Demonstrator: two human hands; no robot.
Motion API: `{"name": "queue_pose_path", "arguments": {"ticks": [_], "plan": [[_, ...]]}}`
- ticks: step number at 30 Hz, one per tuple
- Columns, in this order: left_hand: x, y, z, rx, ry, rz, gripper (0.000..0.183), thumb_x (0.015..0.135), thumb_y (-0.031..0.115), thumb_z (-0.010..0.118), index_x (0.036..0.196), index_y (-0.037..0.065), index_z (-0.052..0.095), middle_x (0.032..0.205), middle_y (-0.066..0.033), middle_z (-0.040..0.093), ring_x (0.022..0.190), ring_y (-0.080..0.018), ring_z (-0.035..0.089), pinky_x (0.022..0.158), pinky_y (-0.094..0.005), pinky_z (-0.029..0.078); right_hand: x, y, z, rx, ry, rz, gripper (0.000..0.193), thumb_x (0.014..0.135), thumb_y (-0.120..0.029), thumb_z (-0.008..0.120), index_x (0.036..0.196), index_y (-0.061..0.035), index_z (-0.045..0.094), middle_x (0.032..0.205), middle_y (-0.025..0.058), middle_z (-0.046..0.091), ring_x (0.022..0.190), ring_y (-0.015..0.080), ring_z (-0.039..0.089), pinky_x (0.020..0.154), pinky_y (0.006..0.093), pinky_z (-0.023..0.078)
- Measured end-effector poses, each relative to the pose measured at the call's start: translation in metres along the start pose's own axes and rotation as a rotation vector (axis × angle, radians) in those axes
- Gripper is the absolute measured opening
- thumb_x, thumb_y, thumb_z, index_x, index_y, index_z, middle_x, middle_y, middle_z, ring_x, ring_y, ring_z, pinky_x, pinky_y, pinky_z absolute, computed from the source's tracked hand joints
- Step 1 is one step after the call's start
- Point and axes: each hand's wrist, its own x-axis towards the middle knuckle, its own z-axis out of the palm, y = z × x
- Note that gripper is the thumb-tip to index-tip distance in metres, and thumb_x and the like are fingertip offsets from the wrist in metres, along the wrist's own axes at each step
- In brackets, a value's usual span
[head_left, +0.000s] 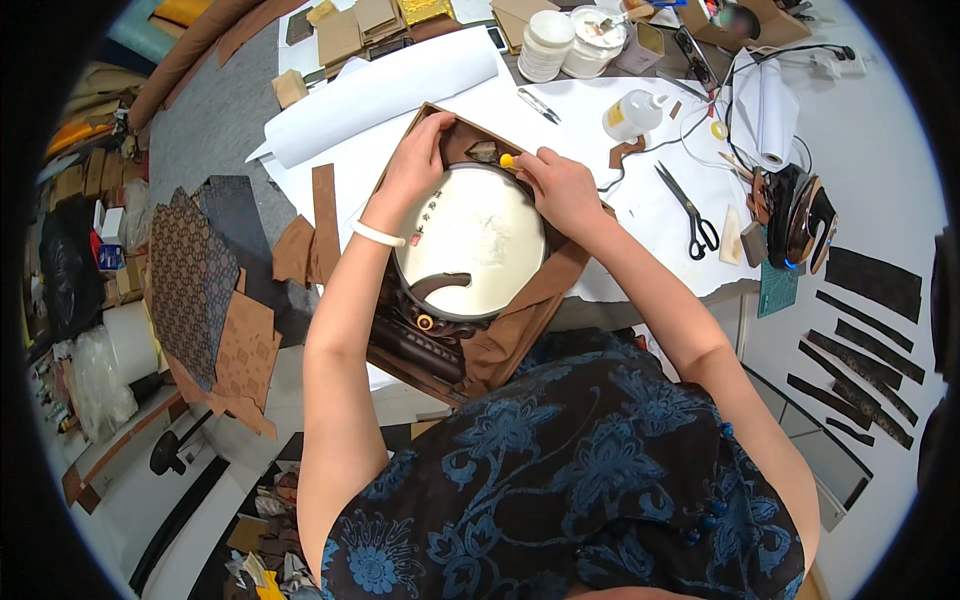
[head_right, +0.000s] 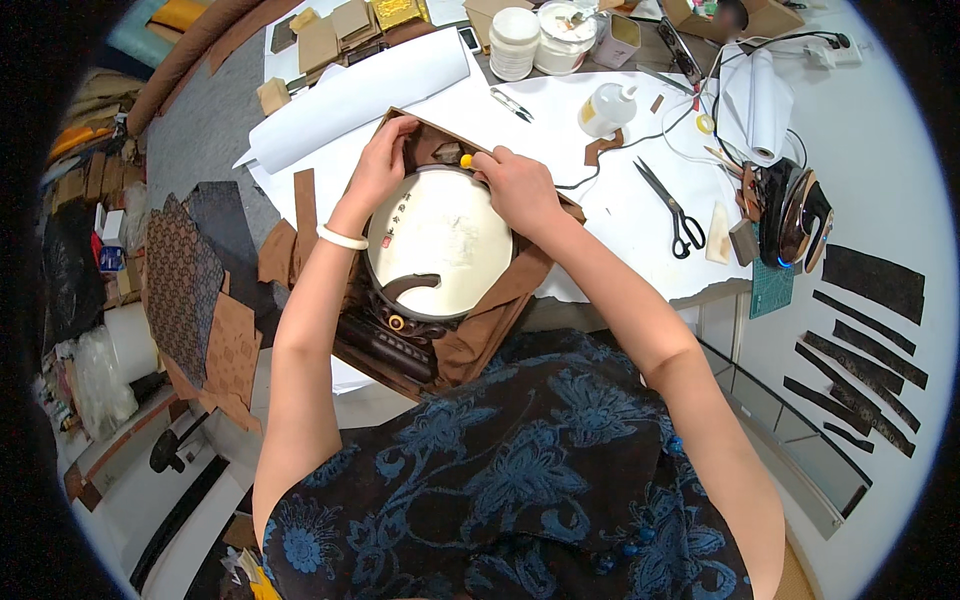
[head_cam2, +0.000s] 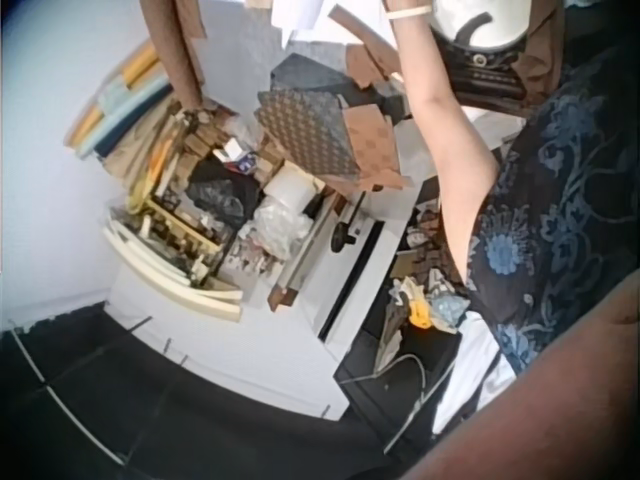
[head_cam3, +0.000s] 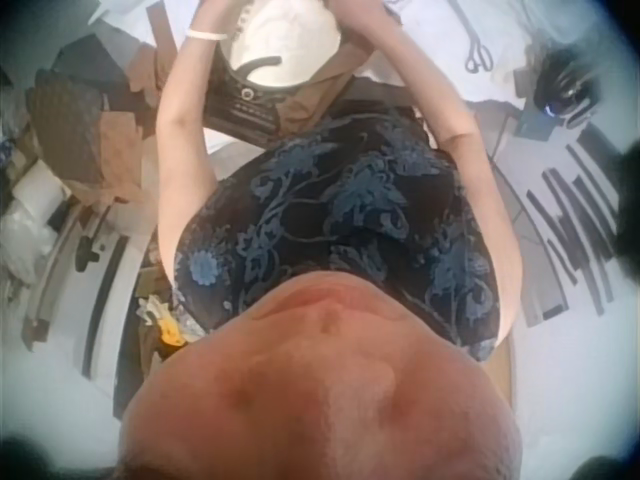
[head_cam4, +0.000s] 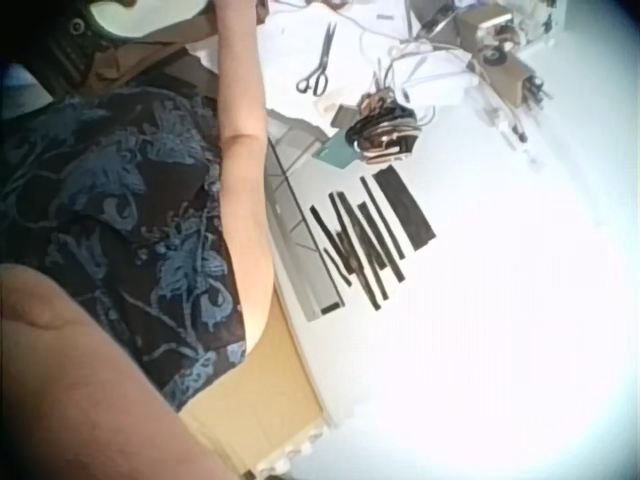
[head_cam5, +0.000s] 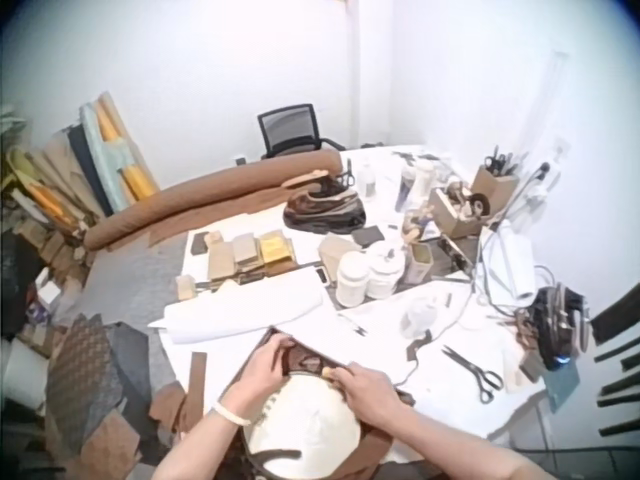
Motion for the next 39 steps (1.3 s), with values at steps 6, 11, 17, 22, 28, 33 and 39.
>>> {"name": "queue_pose_path", "arguments": {"ticks": [6, 11, 17, 22, 28, 33, 39], "plan": [[0.013, -0.004, -0.030, 0.537, 0.043, 0.305, 0.045, 0.084, 0.009, 0.082, 0.127, 0.009, 0.066, 0.144, -0.0135, 0.059, 0.141, -0.0359, 0.050, 0.124, -0.0520, 0.036, 0.018, -0.003, -0.004, 0.004, 0.009, 0.038, 0.006, 0.097, -0.016, 0.073, 0.102, -0.0141, 0.074, 0.087, 0.0070, 0.067, 0.078, 0.0308, 0.071, 0.069, 0.0446, 0.057], [0.017, -0.020, -0.017, 0.617, 0.000, 0.241, 0.057, 0.080, 0.032, 0.091, 0.127, 0.012, 0.067, 0.152, -0.0180, 0.053, 0.149, -0.0377, 0.043, 0.128, -0.0568, 0.029, 0.028, -0.002, 0.002, -0.008, -0.011, 0.055, 0.011, 0.095, -0.012, 0.072, 0.106, -0.0135, 0.075, 0.090, 0.0077, 0.067, 0.078, 0.0308, 0.071, 0.069, 0.0446, 0.057], [0.014, -0.028, -0.014, 0.740, -0.003, 0.187, 0.052, 0.083, 0.029, 0.088, 0.127, 0.012, 0.066, 0.142, -0.0167, 0.061, 0.142, -0.0359, 0.052, 0.125, -0.0552, 0.033, -0.003, -0.003, 0.025, -0.075, 0.001, 0.063, 0.037, 0.090, -0.002, 0.067, 0.123, -0.0165, 0.071, 0.095, 0.0080, 0.064, 0.077, 0.0296, 0.070, 0.066, 0.0422, 0.058], [0.021, -0.042, -0.014, 0.662, -0.106, 0.139, 0.043, 0.085, 0.007, 0.079, 0.125, 0.012, 0.064, 0.118, -0.0133, 0.067, 0.110, -0.0348, 0.067, 0.101, -0.0473, 0.053, -0.003, -0.004, 0.027, 0.024, 0.087, 0.027, 0.024, 0.094, -0.008, 0.071, 0.117, -0.0144, 0.073, 0.093, 0.0071, 0.064, 0.076, 0.0298, 0.070, 0.066, 0.0401, 0.058], [0.032, -0.046, -0.018, 0.603, -0.054, 0.198, 0.028, 0.088, 0.004, 0.074, 0.115, 0.010, 0.069, 0.128, -0.0122, 0.072, 0.097, -0.0368, 0.074, 0.081, -0.0458, 0.062, 0.037, -0.002, 0.010, 0.086, -0.001, -0.041, 0.009, 0.097, -0.018, 0.074, 0.105, -0.0139, 0.072, 0.087, 0.0063, 0.067, 0.076, 0.0311, 0.070, 0.068, 0.0425, 0.056], [0.036, -0.039, -0.022, 0.461, 0.075, 0.230, 0.015, 0.093, 0.009, 0.070, 0.107, 0.009, 0.074, 0.127, -0.0076, 0.074, 0.103, -0.0327, 0.076, 0.085, -0.0436, 0.063, 0.061, 0.005, 0.008, 0.114, -0.065, -0.094, 0.008, 0.095, -0.015, 0.075, 0.102, -0.0124, 0.073, 0.092, 0.0063, 0.074, 0.083, 0.0323, 0.072, 0.070, 0.0437, 0.056], [0.039, -0.033, -0.031, 0.379, 0.049, 0.162, 0.011, 0.094, 0.011, 0.070, 0.104, 0.008, 0.075, 0.105, -0.0074, 0.076, 0.095, -0.0333, 0.074, 0.082, -0.0444, 0.062, 0.077, 0.012, 0.010, 0.080, -0.120, -0.092, 0.007, 0.094, -0.015, 0.076, 0.101, -0.0135, 0.077, 0.094, 0.0071, 0.077, 0.081, 0.0322, 0.074, 0.071, 0.0444, 0.056]]}}
